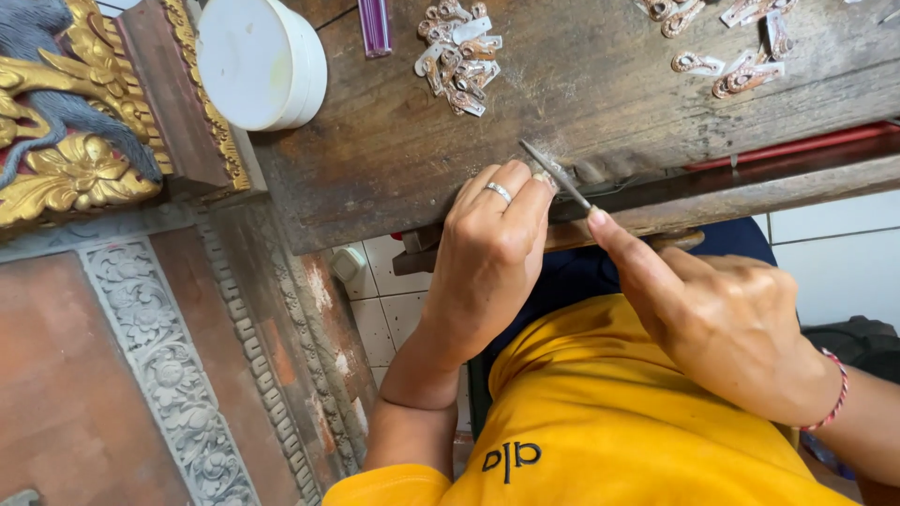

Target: Using a needle file to clean and smooth the edges of small metal jewelry components on a workbench.

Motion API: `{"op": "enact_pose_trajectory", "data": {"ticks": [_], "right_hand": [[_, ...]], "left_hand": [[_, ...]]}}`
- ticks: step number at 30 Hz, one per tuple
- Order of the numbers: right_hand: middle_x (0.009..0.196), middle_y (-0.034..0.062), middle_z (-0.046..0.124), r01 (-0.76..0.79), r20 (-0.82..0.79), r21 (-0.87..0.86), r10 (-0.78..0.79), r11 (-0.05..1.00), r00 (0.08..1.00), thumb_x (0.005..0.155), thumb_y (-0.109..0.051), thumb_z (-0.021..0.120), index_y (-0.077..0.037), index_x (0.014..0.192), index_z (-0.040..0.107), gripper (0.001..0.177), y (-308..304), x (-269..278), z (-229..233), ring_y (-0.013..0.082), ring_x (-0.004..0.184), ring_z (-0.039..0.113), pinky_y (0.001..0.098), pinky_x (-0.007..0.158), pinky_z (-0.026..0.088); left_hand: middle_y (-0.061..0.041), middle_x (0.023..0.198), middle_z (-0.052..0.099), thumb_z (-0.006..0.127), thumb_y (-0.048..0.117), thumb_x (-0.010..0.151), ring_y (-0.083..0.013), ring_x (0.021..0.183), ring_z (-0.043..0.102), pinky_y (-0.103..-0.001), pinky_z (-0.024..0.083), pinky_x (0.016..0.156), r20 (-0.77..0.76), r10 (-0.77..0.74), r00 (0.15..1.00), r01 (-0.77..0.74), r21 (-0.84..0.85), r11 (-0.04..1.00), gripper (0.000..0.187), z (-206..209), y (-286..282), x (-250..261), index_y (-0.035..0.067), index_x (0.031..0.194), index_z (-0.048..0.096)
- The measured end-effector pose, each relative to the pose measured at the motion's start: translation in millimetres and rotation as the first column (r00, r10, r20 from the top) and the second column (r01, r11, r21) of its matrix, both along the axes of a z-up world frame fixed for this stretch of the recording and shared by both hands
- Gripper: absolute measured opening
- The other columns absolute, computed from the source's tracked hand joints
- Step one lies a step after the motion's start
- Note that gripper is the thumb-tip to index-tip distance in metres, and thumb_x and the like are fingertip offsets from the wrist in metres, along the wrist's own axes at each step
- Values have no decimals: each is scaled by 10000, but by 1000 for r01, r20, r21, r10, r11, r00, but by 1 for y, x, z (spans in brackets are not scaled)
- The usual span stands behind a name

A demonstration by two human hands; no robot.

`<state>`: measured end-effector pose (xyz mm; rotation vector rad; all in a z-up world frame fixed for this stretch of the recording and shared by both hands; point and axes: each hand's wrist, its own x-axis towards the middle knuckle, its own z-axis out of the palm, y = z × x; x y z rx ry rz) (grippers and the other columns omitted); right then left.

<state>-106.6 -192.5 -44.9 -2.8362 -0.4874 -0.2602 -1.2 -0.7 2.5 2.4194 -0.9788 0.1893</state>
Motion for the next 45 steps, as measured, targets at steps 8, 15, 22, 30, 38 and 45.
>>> {"op": "enact_pose_trajectory", "data": {"ticks": [8,15,22,30,38,45], "right_hand": [[585,-107,477,46,-24,-61,-47,997,999,1072,-233,641,-235,1515,640,443,-3,-27,7,101,446,515,297,439,363],[644,-64,540,62,54,131,-69,989,996,1087,-166,665,-181,1484,661,397,14,2,-28,135,486,511,328,470,379],[840,-37,742,148,4,175,-151,973,989,1126,-169,697,-113,1528,669,406,-13,-6,-12,147,448,500,329,484,388],[933,159,737,162,130,398,-230,903,965,1216,137,753,160,1567,613,379,-57,26,-3,159,541,448,354,624,420],[658,192,447,198,127,653,-363,731,923,1380,39,403,137,772,491,621,-111,63,-76,282,618,426,379,705,339],[596,246,420,196,199,714,-463,672,864,1365,120,414,137,644,407,721,-100,65,-78,326,528,427,381,606,310]], "left_hand": [[-139,813,458,585,-133,985,-333,731,481,-441,441,696,-5,13,1000,-13,7,1000,245,-2,0,-1,-4,809,476],[-154,809,474,543,-142,986,-347,743,490,-453,438,701,-20,6,1000,-6,-15,1000,225,1,0,1,-13,811,486],[-148,862,536,635,-107,973,-336,782,563,-437,503,756,-24,48,999,-50,-97,994,115,-4,8,-3,-38,900,579],[-146,1036,644,709,-17,993,-300,845,689,-421,573,773,69,176,982,-150,-278,949,202,3,36,50,-23,1186,649],[-100,1451,430,750,165,1074,-195,1085,629,-325,606,1046,77,566,821,-469,-476,744,438,-25,59,75,159,1423,486],[-96,1633,253,838,99,1090,-243,1253,675,-321,723,1045,14,549,836,-449,-559,697,604,-30,54,64,119,1567,468]]}}
